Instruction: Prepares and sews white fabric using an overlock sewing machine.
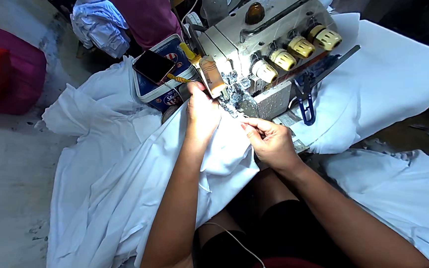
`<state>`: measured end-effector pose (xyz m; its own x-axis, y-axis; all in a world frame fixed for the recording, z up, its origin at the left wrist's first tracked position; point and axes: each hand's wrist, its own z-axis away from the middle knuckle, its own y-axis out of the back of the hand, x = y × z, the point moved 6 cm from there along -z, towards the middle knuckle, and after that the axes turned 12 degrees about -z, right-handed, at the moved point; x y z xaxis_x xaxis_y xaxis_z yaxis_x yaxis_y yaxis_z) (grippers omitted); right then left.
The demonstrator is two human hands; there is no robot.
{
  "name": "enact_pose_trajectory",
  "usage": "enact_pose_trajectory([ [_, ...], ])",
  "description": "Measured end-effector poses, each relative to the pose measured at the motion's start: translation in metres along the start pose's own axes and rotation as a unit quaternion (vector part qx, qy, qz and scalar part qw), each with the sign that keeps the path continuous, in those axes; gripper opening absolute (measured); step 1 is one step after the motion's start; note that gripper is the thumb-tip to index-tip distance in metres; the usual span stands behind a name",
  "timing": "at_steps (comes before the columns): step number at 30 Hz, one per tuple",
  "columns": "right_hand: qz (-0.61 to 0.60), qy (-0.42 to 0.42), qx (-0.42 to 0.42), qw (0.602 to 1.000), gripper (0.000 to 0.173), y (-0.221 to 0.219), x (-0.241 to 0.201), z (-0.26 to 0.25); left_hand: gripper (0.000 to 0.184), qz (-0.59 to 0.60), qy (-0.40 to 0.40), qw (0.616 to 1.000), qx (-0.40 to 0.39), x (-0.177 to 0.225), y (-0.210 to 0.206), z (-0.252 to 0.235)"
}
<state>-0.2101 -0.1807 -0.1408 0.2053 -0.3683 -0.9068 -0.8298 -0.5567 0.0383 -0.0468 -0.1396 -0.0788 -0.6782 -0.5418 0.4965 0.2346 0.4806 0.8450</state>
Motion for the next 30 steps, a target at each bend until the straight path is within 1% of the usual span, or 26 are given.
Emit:
enact_pose_trajectory([
  [3,0.004,-0.007,-0.008,1.0,0.021,0.001,0.0,-0.003,0.045,-0.012,-0.002,1.0,-0.002,0.001,0.001,-0.002],
  [6,0.015,-0.018,-0.026,0.999,0.021,0.0,-0.001,-0.007,0.047,-0.069,-0.012,0.997,0.02,-0.003,0.006,-0.003],
  [8,0.015,-0.02,-0.029,0.999,0.021,0.0,-0.001,-0.009,0.052,-0.116,-0.06,0.988,0.081,-0.004,0.022,0.012],
  [9,0.011,-0.02,-0.029,0.999,0.02,0.001,-0.001,-0.009,0.047,-0.147,-0.095,0.978,0.114,-0.003,0.034,0.029],
  [10,0.003,-0.022,-0.031,0.999,0.02,0.001,0.0,-0.009,0.04,-0.172,-0.129,0.969,0.122,-0.002,0.045,0.049],
  [11,-0.003,-0.022,-0.031,0.999,0.02,0.002,0.001,-0.009,0.037,-0.184,-0.162,0.963,0.113,-0.005,0.05,0.067],
  [13,-0.01,-0.025,-0.034,0.999,0.02,0.002,0.003,-0.01,0.049,-0.229,-0.21,0.949,0.049,-0.017,0.041,0.098],
  [14,-0.014,-0.028,-0.037,0.999,0.02,0.002,0.003,-0.01,0.051,-0.238,-0.242,0.94,0.023,-0.024,0.034,0.108],
  [15,-0.017,-0.033,-0.039,0.999,0.02,0.001,0.003,-0.01,0.049,-0.221,-0.277,0.935,-0.001,-0.031,0.03,0.113],
  [17,-0.016,-0.034,-0.038,0.999,0.02,0.002,0.002,-0.01,0.042,-0.118,-0.329,0.935,-0.057,-0.035,0.038,0.116],
  [18,-0.011,-0.009,-0.03,0.999,0.021,0.004,0.002,-0.009,0.037,-0.042,-0.335,0.937,-0.094,-0.031,0.052,0.115],
  [19,0.0,0.044,-0.014,0.999,0.021,0.007,0.0,-0.008,0.033,0.03,-0.331,0.933,-0.141,-0.025,0.068,0.114],
  [20,0.01,0.112,-0.002,0.994,0.021,0.009,-0.003,-0.007,0.03,0.077,-0.323,0.922,-0.202,-0.017,0.083,0.112],
  [21,0.02,0.174,-0.005,0.985,0.018,0.008,-0.008,-0.007,0.026,0.102,-0.313,0.907,-0.263,-0.009,0.097,0.111],
  [22,0.025,0.219,-0.024,0.975,0.016,0.005,-0.013,-0.008,0.023,0.114,-0.304,0.895,-0.305,0.0,0.108,0.11],
  [23,0.023,0.249,-0.055,0.967,0.014,0.0,-0.018,-0.01,0.025,0.114,-0.306,0.886,-0.33,0.01,0.117,0.108],
  [24,0.017,0.27,-0.09,0.958,0.012,-0.005,-0.024,-0.012,0.03,0.1,-0.322,0.876,-0.344,0.021,0.124,0.106],
  [25,0.011,0.291,-0.125,0.948,0.011,-0.009,-0.029,-0.013,0.034,0.071,-0.353,0.869,-0.339,0.033,0.13,0.104],
  [26,0.016,0.311,-0.159,0.937,0.012,-0.01,-0.036,-0.012,0.035,0.023,-0.389,0.866,-0.314,0.043,0.133,0.103],
  [28,0.044,0.325,-0.242,0.913,0.02,-0.006,-0.051,-0.003,0.026,-0.131,-0.427,0.861,-0.243,0.055,0.127,0.103],
  [30,0.104,0.309,-0.316,0.891,0.026,0.009,-0.068,0.016,0.012,-0.255,-0.429,0.843,-0.2,0.059,0.095,0.113],
])
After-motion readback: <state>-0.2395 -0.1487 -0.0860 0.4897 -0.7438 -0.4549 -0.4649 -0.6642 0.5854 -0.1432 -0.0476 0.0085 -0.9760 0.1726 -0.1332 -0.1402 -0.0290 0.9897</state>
